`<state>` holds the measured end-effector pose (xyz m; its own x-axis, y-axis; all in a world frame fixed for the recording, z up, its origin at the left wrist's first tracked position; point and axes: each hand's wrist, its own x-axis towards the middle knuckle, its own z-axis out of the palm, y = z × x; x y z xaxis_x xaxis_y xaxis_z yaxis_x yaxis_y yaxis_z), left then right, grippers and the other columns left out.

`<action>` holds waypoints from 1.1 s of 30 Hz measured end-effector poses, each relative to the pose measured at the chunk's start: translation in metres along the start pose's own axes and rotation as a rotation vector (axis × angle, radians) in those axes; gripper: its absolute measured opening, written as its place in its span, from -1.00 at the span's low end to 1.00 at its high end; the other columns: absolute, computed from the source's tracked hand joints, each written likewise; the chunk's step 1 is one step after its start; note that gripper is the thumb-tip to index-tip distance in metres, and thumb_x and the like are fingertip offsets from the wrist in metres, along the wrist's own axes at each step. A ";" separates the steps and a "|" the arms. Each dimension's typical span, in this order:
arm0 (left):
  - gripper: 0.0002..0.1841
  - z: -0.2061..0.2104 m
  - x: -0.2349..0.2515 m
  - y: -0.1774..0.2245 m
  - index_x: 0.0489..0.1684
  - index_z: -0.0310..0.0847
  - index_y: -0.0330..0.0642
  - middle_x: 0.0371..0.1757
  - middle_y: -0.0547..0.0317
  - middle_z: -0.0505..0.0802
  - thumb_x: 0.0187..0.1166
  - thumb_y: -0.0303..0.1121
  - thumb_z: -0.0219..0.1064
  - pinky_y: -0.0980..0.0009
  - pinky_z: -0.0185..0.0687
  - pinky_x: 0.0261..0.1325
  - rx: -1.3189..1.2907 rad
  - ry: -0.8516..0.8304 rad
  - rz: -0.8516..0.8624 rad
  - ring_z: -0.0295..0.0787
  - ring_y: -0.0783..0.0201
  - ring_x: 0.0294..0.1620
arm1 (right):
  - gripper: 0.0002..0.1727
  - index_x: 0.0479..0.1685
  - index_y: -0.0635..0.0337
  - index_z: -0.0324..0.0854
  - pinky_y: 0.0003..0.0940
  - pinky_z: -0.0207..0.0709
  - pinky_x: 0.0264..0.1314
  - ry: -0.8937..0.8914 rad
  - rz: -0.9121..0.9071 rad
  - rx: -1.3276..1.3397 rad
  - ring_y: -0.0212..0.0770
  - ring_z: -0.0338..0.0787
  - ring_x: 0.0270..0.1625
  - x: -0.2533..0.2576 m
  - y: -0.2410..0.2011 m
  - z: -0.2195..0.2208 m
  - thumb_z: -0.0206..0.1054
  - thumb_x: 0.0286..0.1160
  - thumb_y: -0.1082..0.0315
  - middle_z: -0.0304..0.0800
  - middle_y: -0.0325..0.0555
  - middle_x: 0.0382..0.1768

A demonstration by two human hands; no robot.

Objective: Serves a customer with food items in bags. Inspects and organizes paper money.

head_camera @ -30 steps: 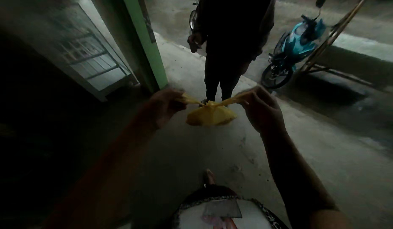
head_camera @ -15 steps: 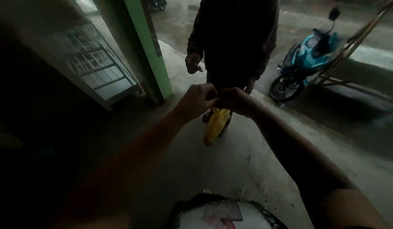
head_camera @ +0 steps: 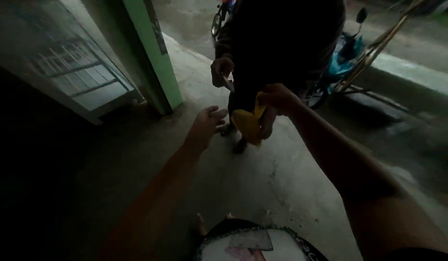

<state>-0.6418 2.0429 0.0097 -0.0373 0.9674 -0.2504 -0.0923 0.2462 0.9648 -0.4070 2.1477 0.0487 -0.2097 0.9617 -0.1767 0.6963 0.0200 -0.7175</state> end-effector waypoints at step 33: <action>-0.79 -0.002 -0.011 -0.061 -0.08 0.71 -0.24 -0.37 0.20 0.88 0.77 -0.40 0.13 0.41 0.87 -0.28 0.153 -0.446 -0.002 0.85 0.35 -0.45 | -0.45 0.56 0.15 0.42 -0.32 0.77 -0.03 0.247 -0.060 0.646 -0.25 0.83 -0.02 -0.131 0.045 0.093 0.34 0.59 0.25 0.73 -0.05 0.27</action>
<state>-0.6382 2.0174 -0.0462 0.3967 0.8898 -0.2256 0.0566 0.2216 0.9735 -0.4117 1.9975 -0.0232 -0.0194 0.9996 -0.0209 0.1246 -0.0183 -0.9920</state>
